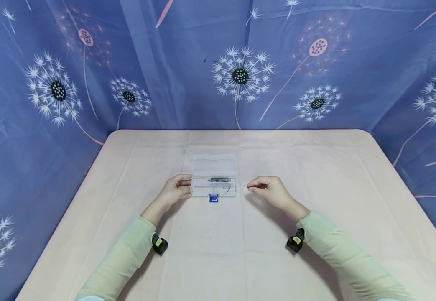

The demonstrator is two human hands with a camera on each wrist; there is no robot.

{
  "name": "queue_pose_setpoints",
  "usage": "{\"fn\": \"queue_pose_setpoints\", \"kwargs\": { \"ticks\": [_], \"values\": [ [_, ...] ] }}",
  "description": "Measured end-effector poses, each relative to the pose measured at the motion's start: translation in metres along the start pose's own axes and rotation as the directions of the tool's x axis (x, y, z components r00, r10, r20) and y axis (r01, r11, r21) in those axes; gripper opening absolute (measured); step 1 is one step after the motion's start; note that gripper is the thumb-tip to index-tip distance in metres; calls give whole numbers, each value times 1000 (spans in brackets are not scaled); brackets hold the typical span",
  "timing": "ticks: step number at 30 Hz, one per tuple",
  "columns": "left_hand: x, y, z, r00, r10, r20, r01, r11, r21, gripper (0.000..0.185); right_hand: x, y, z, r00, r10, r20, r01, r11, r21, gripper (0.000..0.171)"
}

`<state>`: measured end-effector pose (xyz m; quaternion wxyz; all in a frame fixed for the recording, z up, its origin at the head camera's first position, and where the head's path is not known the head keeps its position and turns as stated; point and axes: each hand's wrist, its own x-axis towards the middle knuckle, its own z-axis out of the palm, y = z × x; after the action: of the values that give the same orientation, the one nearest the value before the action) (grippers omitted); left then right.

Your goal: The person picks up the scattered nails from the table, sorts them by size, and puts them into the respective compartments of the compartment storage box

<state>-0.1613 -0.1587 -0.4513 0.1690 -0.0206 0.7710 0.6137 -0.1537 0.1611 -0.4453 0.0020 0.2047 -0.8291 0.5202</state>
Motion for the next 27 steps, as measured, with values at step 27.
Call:
{"fn": "queue_pose_setpoints", "kwargs": {
  "ticks": [27],
  "values": [
    [1,-1,0,1000,-4,-13,4,1000,-9,45,24,-11,35,998,32,54,-31,999,-14,11]
  ]
}}
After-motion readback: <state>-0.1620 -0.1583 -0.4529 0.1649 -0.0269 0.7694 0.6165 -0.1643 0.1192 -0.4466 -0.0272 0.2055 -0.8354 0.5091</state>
